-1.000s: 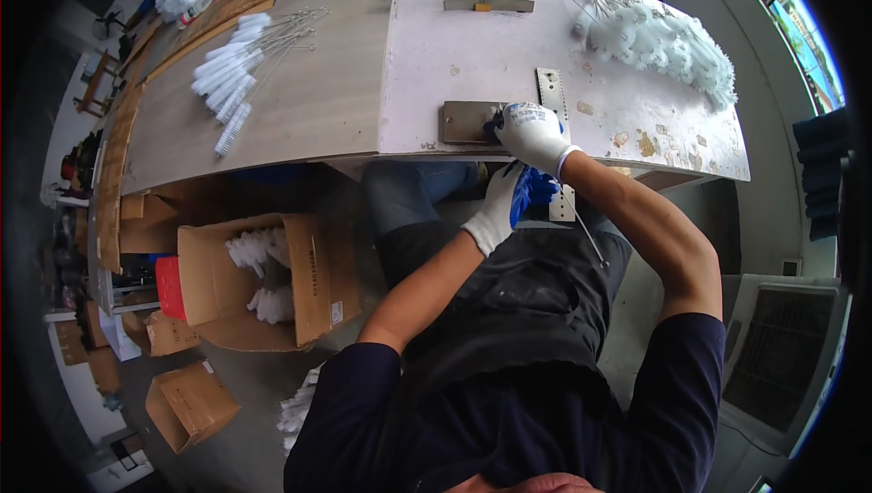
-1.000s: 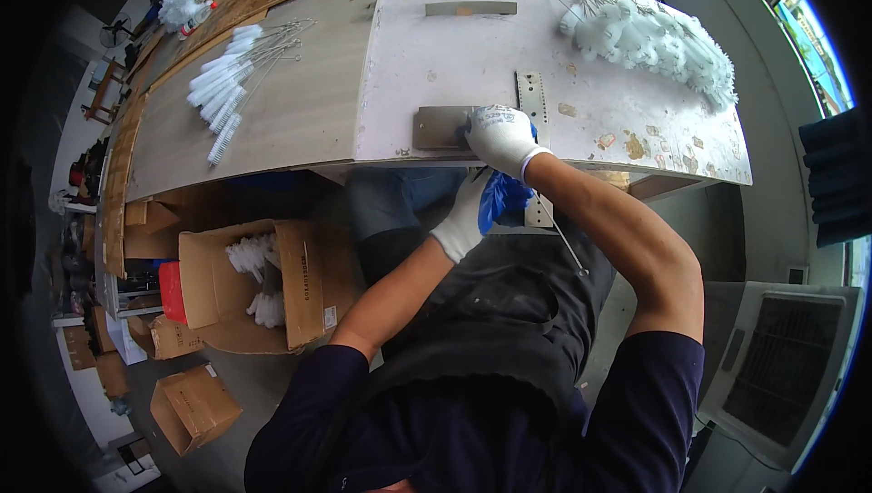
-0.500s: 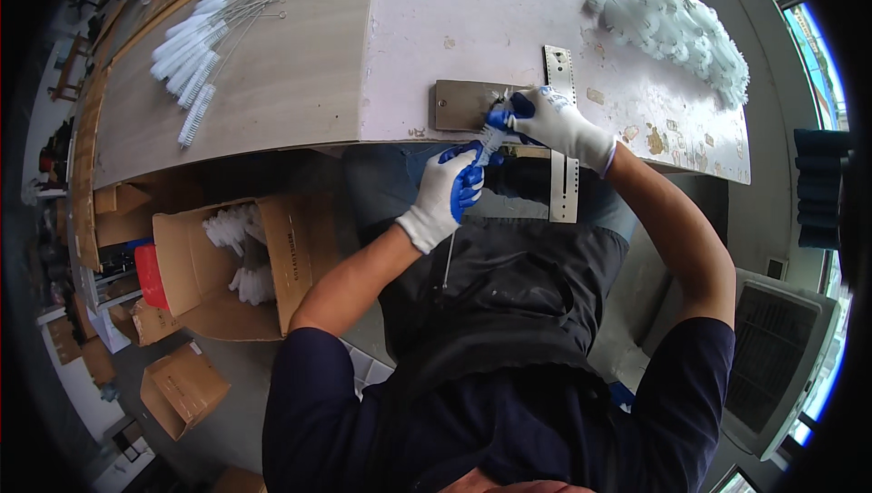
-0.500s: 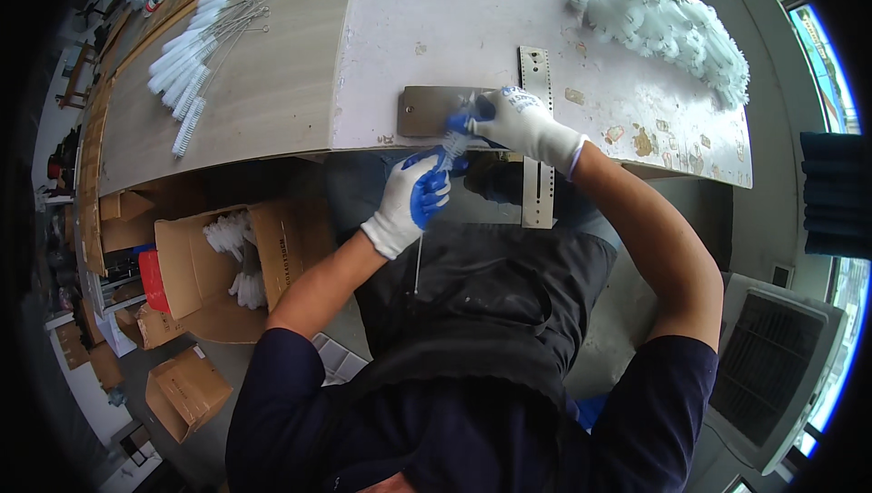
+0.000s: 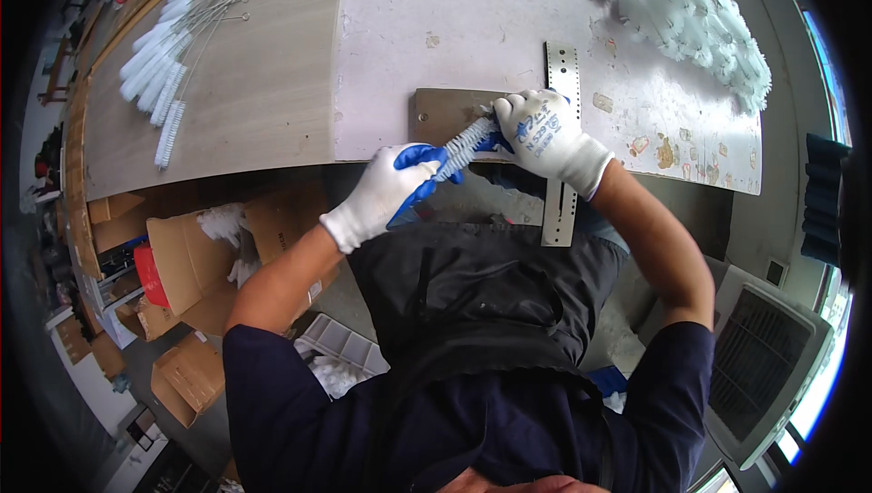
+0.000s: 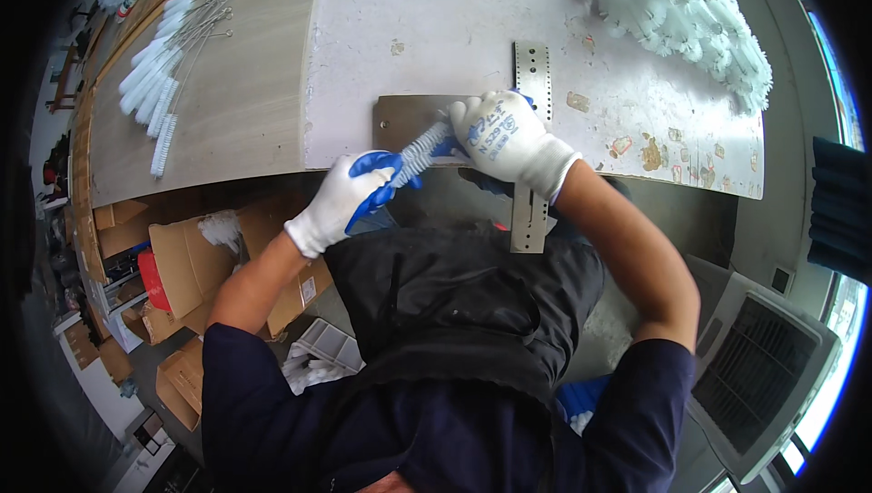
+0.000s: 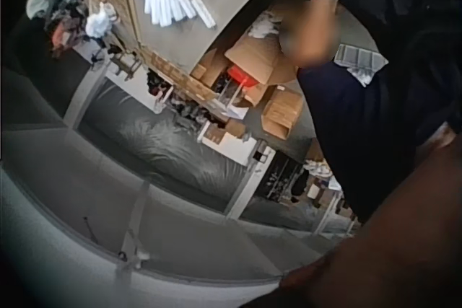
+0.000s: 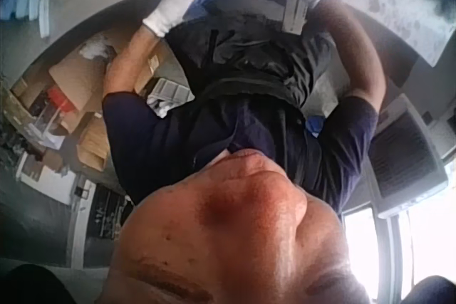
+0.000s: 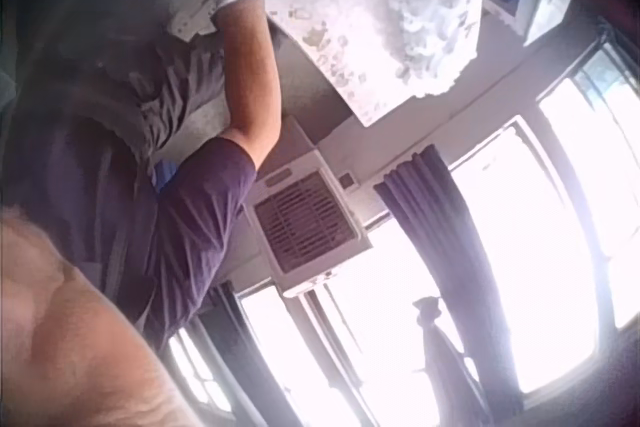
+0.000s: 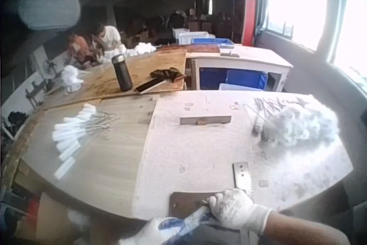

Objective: The person assembles white bristle brushes by inserting wire rods into a jig, securing the bristles, and trimming the ends. They repeatedly pick up bristle bundles, align them in the jig, and use a cutting tool to trim excess material, placing finished brushes on the table.

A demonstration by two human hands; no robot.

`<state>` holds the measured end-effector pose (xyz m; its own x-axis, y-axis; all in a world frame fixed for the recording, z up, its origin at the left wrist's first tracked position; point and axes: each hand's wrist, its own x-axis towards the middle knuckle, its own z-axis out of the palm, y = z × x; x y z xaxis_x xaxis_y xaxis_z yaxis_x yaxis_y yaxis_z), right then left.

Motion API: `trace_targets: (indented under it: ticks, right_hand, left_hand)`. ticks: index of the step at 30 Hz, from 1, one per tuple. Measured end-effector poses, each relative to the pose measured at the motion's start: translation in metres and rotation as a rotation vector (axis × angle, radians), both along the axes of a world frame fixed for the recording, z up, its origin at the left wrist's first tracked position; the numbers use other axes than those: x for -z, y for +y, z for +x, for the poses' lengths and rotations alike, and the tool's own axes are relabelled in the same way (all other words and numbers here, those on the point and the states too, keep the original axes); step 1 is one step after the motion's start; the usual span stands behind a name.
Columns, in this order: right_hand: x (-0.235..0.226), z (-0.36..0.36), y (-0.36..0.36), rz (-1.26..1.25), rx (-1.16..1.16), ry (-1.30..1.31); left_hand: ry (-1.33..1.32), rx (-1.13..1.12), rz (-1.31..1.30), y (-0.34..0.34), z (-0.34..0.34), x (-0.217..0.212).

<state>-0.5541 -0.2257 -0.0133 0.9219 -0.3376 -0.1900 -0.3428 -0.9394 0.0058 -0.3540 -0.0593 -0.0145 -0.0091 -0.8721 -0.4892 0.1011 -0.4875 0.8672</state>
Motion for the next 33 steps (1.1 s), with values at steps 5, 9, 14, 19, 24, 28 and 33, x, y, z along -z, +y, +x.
trace_targets:
  ticks: [5,9,14,19,24,28,33]
  right_hand:
    - [-0.004,0.009,0.022,0.120,0.266,-0.016]
    - [0.006,0.005,0.032,0.137,0.350,-0.104]
    - [-0.003,0.007,0.038,0.162,0.415,-0.130]
    - [-0.001,0.012,0.044,0.149,0.455,-0.210]
    - [-0.007,0.004,0.023,0.160,0.295,-0.158]
    - [0.013,-0.013,-0.002,0.050,0.062,-0.234]
    - [0.028,-0.018,-0.003,0.061,-0.004,-0.368]
  left_hand:
    - [-1.347,-0.055,-0.812,0.038,0.001,-0.031]
    - [-0.681,-0.280,-0.501,0.068,-0.037,-0.022]
    - [0.249,-0.898,-0.359,0.024,-0.063,0.016]
    - [0.718,-1.047,-0.481,-0.044,-0.035,0.051]
    - [0.477,-1.137,-0.243,-0.106,-0.022,0.029]
    - [0.302,-1.008,-0.178,-0.121,-0.024,0.019]
    - [0.241,-0.788,-0.101,-0.162,-0.032,0.019]
